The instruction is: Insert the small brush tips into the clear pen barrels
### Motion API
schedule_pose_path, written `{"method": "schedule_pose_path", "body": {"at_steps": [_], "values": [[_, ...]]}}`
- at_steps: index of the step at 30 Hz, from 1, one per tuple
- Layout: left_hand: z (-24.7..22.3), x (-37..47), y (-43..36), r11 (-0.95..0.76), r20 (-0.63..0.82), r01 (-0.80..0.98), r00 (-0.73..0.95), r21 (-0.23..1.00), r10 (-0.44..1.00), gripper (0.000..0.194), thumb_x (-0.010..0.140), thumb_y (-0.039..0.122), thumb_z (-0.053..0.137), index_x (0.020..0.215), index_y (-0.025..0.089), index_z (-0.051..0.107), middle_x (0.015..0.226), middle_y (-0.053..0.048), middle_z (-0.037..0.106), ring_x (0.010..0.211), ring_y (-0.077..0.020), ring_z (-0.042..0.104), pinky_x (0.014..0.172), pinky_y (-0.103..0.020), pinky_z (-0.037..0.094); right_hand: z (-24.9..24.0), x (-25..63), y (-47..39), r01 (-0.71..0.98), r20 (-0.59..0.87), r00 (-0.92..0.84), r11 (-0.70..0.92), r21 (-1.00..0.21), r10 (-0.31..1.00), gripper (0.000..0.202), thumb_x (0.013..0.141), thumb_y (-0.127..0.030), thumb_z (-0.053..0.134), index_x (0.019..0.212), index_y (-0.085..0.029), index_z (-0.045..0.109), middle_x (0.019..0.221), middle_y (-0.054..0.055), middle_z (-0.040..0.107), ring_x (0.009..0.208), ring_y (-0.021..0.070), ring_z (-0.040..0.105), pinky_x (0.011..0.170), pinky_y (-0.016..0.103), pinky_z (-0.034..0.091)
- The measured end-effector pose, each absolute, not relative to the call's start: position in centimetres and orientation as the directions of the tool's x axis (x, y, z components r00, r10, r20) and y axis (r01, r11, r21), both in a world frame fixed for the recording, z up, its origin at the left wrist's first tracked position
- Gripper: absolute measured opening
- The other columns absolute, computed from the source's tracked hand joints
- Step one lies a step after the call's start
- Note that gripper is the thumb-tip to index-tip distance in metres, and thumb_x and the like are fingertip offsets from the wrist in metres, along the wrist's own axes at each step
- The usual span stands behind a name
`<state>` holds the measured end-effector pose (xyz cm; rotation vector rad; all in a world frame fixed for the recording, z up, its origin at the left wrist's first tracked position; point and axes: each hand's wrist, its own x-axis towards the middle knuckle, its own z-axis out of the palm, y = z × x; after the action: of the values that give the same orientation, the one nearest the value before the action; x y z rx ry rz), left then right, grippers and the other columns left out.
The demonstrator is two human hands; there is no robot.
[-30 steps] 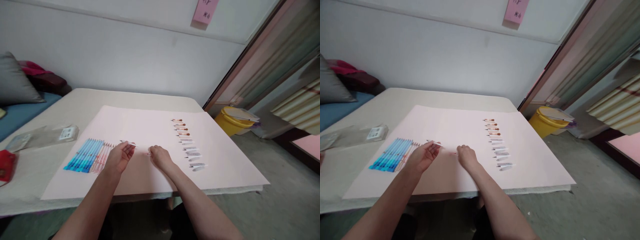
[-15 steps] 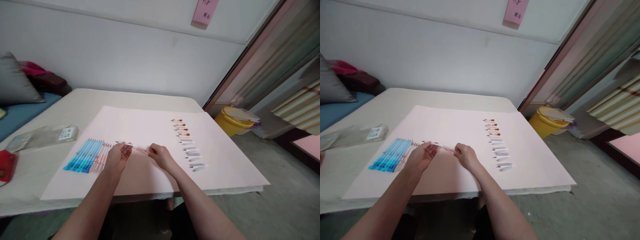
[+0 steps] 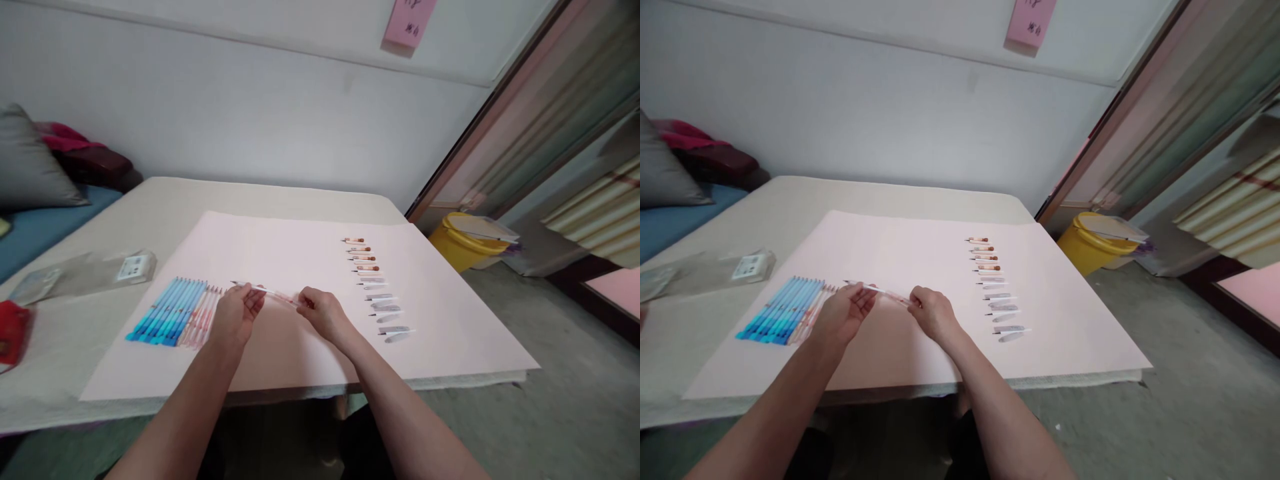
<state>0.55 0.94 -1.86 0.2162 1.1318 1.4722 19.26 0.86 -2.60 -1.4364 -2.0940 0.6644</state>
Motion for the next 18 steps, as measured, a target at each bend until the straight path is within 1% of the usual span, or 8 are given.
{"method": "schedule_pose_path", "body": {"at_steps": [10, 18], "values": [[-2.2, 0.9, 1.0, 0.202, -0.453, -0.619, -0.280, 0.759, 0.847, 0.008, 0.072, 0.013, 0.060, 0.072, 0.013, 0.051, 0.073, -0.007, 0.063, 0.061, -0.0116, 0.061, 0.054, -0.022, 0.049, -2.9, 19.1, 0.6, 0.675, 0.182, -0.309, 0.351, -0.649, 0.933, 0.005, 0.072, -0.016, 0.053, 0.068, -0.019, 0.051, 0.065, -0.003, 0.051, 0.059, 0.0104, 0.042, 0.054, 0.022, 0.026], [-2.5, 1.7, 0.5, 0.216, -0.423, -0.591, -0.236, 0.777, 0.875, 0.012, 0.070, 0.015, 0.064, 0.073, 0.014, 0.052, 0.076, -0.006, 0.063, 0.060, -0.0101, 0.059, 0.054, -0.021, 0.048, -2.7, 18.5, 0.1, 0.650, 0.223, -0.271, 0.349, -0.675, 0.936, 0.004, 0.075, -0.018, 0.052, 0.074, -0.020, 0.055, 0.071, -0.001, 0.054, 0.063, 0.0117, 0.045, 0.057, 0.022, 0.031]]}}
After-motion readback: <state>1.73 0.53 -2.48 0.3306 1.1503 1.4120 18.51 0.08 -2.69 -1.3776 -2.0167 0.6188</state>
